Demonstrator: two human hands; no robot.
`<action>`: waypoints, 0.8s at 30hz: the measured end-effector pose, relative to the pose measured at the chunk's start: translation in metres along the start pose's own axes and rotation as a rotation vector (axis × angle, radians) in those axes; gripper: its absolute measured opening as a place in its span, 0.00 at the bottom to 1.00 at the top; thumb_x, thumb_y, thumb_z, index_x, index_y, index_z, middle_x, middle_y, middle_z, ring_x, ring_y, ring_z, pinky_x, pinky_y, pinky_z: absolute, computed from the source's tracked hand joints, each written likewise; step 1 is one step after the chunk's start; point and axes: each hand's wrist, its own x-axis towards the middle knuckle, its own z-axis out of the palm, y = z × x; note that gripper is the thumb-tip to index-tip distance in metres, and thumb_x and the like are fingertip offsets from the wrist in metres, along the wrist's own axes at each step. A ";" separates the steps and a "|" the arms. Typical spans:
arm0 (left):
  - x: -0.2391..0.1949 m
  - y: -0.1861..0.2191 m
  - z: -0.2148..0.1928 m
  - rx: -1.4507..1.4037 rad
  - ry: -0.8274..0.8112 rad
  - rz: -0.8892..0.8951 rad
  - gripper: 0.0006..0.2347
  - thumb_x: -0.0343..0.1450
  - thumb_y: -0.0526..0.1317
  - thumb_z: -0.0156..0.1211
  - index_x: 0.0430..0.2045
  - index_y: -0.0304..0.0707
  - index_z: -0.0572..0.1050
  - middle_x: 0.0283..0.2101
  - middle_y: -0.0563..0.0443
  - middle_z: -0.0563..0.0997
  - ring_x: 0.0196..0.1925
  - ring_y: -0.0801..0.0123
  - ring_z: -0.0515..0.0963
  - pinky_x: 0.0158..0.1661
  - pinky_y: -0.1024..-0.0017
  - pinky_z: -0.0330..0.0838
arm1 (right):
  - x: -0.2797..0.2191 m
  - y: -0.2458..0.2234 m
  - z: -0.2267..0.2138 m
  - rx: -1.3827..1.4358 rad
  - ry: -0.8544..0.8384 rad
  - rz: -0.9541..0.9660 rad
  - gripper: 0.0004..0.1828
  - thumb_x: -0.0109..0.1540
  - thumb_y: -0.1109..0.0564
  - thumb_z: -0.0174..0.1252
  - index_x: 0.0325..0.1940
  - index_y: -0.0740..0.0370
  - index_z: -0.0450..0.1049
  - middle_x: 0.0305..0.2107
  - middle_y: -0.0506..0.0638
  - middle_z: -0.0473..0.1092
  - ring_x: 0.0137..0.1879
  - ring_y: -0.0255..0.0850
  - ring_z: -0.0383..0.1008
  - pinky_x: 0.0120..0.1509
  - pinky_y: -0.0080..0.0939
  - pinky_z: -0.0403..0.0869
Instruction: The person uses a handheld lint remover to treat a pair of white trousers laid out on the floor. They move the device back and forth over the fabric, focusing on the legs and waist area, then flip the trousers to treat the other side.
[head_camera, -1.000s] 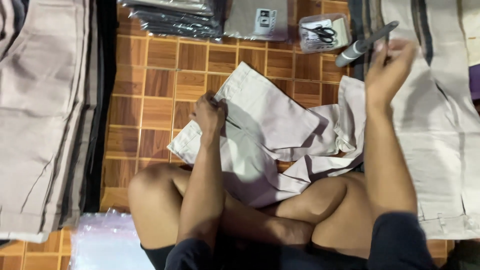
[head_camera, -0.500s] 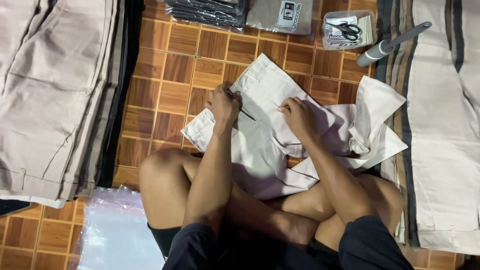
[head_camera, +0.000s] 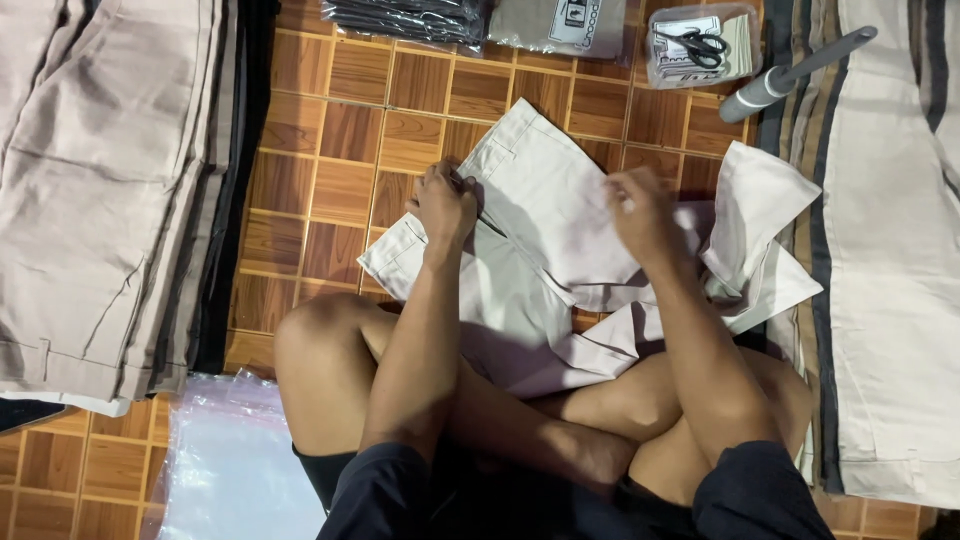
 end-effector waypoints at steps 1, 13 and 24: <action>0.001 0.000 0.000 0.004 -0.003 0.000 0.11 0.68 0.47 0.64 0.39 0.49 0.74 0.42 0.55 0.75 0.53 0.58 0.72 0.56 0.43 0.58 | 0.001 -0.016 0.002 0.002 0.000 0.004 0.04 0.70 0.57 0.60 0.48 0.57 0.77 0.34 0.52 0.71 0.46 0.56 0.76 0.53 0.53 0.74; 0.003 0.000 0.001 0.032 0.003 -0.006 0.11 0.67 0.48 0.64 0.39 0.49 0.73 0.43 0.55 0.74 0.52 0.59 0.71 0.54 0.45 0.59 | 0.005 -0.017 0.034 -0.056 -0.287 0.074 0.02 0.65 0.51 0.64 0.42 0.44 0.80 0.33 0.41 0.74 0.44 0.42 0.79 0.46 0.42 0.77; 0.003 0.004 0.001 0.012 0.002 -0.039 0.11 0.67 0.48 0.62 0.37 0.49 0.73 0.41 0.55 0.74 0.52 0.59 0.71 0.56 0.44 0.58 | -0.003 0.056 -0.004 -0.098 0.301 0.378 0.15 0.74 0.56 0.50 0.37 0.58 0.79 0.26 0.51 0.77 0.41 0.53 0.81 0.50 0.51 0.76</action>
